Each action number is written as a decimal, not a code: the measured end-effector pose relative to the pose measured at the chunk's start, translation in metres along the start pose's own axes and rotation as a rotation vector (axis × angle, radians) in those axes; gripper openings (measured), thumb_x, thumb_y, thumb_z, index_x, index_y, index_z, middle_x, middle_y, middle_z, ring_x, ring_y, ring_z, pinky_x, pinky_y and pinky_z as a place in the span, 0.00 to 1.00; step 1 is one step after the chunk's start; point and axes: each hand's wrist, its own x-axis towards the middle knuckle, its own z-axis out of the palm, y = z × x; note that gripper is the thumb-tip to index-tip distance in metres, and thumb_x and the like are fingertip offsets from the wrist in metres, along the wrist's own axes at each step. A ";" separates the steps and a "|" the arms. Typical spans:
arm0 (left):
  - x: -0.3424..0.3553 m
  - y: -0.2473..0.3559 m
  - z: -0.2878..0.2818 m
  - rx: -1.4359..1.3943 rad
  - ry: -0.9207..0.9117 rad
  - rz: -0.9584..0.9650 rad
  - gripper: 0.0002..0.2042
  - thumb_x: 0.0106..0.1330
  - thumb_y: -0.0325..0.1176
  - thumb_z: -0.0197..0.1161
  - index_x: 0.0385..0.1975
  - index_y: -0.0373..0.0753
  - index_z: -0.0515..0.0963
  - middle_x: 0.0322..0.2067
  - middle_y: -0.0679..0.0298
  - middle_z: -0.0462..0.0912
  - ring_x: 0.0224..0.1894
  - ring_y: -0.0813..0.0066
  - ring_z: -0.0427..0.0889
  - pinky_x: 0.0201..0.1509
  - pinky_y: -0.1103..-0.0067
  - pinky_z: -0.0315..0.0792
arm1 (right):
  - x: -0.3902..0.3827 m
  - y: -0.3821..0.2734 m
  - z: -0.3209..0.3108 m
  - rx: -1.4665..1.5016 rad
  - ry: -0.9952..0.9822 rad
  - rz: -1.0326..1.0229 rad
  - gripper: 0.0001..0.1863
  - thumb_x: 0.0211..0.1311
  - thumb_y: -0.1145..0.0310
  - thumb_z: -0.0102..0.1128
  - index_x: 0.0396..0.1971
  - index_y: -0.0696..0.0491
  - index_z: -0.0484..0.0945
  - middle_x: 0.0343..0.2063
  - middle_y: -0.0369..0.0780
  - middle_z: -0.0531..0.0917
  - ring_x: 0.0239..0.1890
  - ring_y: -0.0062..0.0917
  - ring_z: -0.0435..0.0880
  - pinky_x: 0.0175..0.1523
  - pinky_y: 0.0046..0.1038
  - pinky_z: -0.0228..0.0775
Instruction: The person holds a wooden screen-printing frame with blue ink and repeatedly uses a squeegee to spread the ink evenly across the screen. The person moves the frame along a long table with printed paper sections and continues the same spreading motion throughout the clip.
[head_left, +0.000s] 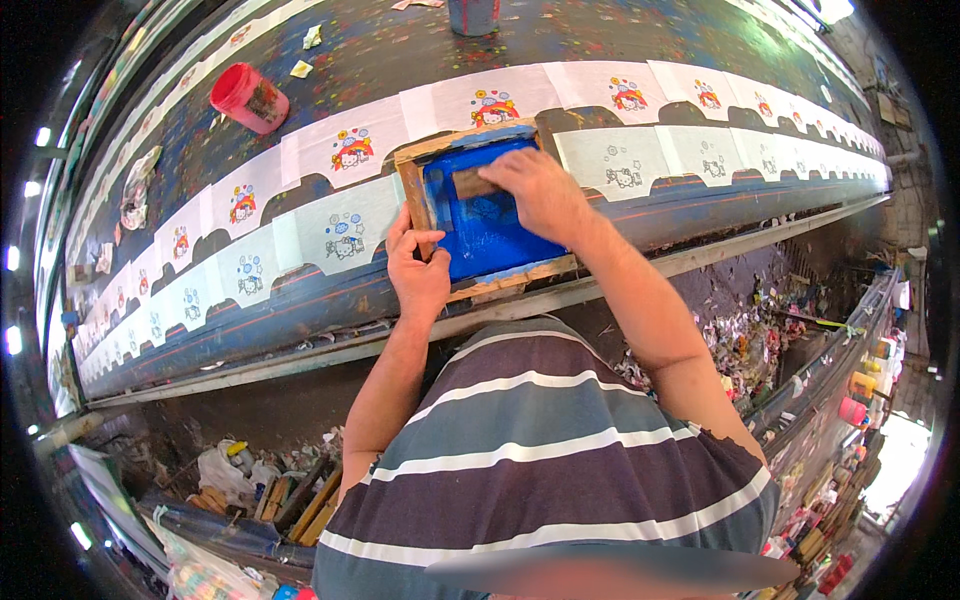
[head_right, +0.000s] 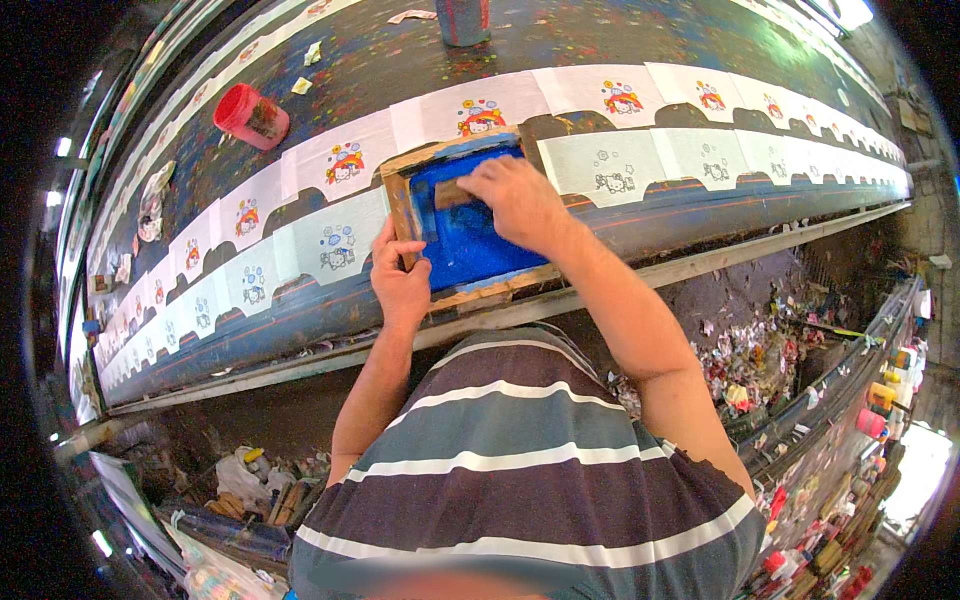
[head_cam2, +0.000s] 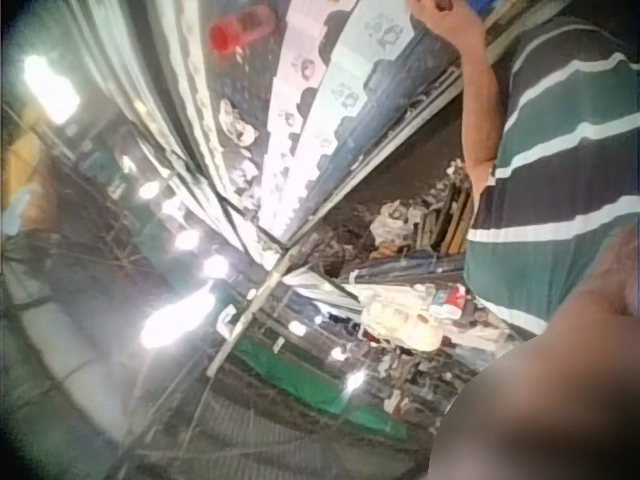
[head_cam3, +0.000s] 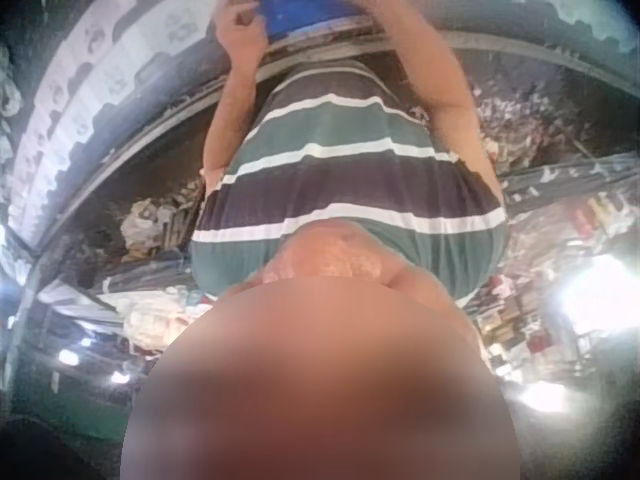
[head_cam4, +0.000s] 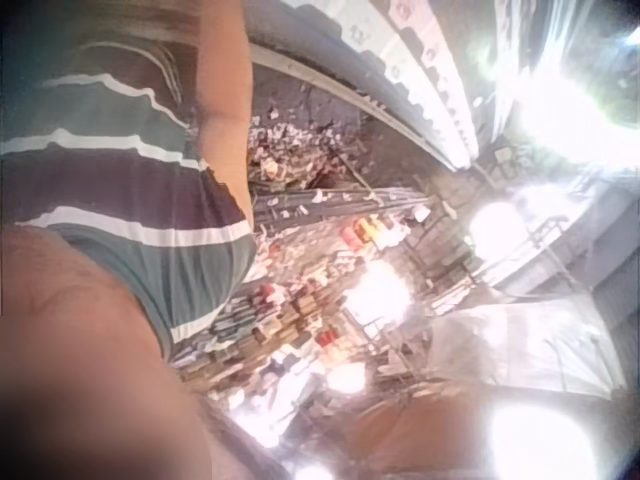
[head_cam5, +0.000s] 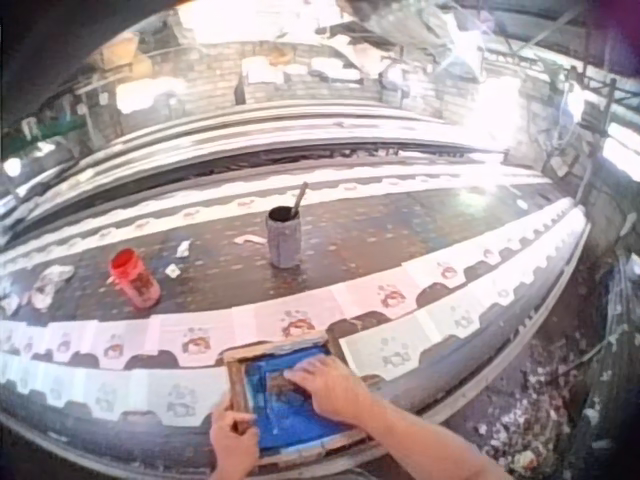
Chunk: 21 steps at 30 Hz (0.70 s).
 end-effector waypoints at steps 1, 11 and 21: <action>0.000 0.000 0.001 -0.007 0.002 -0.008 0.14 0.60 0.13 0.70 0.39 0.41 0.91 0.79 0.39 0.77 0.85 0.44 0.72 0.86 0.59 0.65 | 0.011 0.007 -0.001 0.001 -0.004 0.001 0.24 0.64 0.80 0.65 0.59 0.52 0.91 0.54 0.46 0.92 0.61 0.47 0.88 0.71 0.47 0.79; -0.001 -0.001 0.003 0.028 0.011 0.032 0.12 0.60 0.14 0.71 0.38 0.41 0.91 0.79 0.39 0.76 0.82 0.44 0.74 0.85 0.57 0.66 | 0.007 -0.006 -0.003 0.007 -0.096 0.019 0.23 0.60 0.82 0.64 0.55 0.52 0.91 0.51 0.45 0.90 0.58 0.48 0.86 0.66 0.49 0.77; -0.002 0.003 0.002 0.131 0.008 0.058 0.13 0.61 0.16 0.72 0.42 0.40 0.92 0.80 0.37 0.75 0.83 0.40 0.73 0.86 0.55 0.66 | -0.070 -0.076 -0.024 0.036 -0.150 0.037 0.23 0.59 0.77 0.70 0.56 0.51 0.90 0.54 0.42 0.90 0.59 0.43 0.86 0.67 0.47 0.77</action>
